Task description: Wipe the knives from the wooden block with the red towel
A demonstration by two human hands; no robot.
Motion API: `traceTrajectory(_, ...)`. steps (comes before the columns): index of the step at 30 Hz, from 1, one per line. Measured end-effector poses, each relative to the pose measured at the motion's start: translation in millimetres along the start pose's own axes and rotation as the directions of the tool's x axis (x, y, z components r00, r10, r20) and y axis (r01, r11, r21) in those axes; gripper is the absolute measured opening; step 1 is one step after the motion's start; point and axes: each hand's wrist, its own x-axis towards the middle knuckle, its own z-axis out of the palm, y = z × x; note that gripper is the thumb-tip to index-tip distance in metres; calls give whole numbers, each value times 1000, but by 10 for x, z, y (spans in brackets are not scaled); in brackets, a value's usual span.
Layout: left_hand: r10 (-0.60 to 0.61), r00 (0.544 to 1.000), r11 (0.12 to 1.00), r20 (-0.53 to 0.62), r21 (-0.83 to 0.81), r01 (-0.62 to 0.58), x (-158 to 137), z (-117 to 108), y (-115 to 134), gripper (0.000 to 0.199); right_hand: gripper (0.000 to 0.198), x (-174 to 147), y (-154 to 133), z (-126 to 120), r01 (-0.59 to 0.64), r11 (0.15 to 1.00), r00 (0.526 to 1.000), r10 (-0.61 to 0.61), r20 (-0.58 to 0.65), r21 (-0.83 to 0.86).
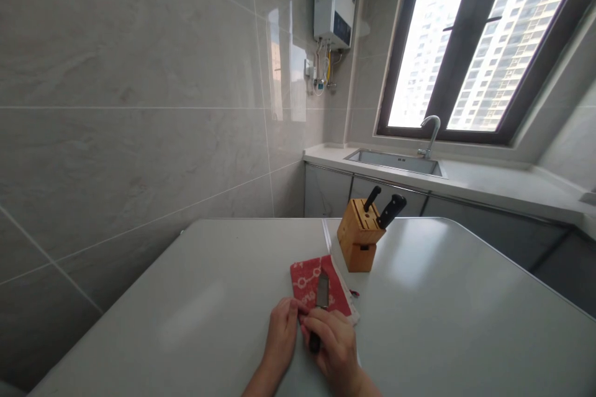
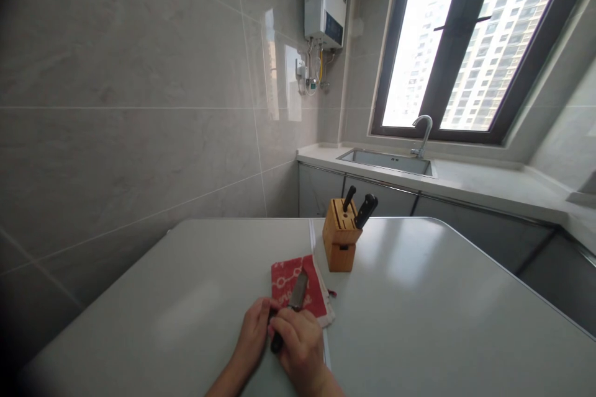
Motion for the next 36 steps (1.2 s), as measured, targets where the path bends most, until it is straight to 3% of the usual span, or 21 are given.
traceTrajectory(5, 44, 999, 996, 9, 80, -44, 36, 23, -43, 46, 28, -36, 40, 16, -11, 1000, 1000, 11, 18, -7)
traceTrajectory(10, 108, 994, 983, 26, 149, -111, 55, 24, -37, 34, 30, -16, 3, -93, 86, 991, 995, -91, -44, -100)
traceTrajectory(16, 84, 996, 991, 18, 101, -86, 51, 10, 13, 38, 30, 22, -43, -149, 195, 968, 979, -203, -36, -157)
traceTrajectory(20, 32, 999, 999, 13, 1, -33, 34, -6, 40, 43, 30, 42, -8, -106, 118, 963, 992, -126, -19, -241)
traceTrajectory(25, 13, 999, 996, 31, -87, -10, 7, -26, 69, 46, 32, 25, 47, -63, 78, 979, 997, -75, 27, -190)
traceTrajectory(29, 16, 999, 996, 29, -88, -14, 15, -11, 53, 48, 35, 11, 41, -16, 74, 989, 995, -63, 83, -129)
traceTrajectory(36, 94, 995, 996, 41, -14, -93, 62, -20, 13, 47, 40, 12, 17, 47, -85, 995, 980, 75, 183, 50)
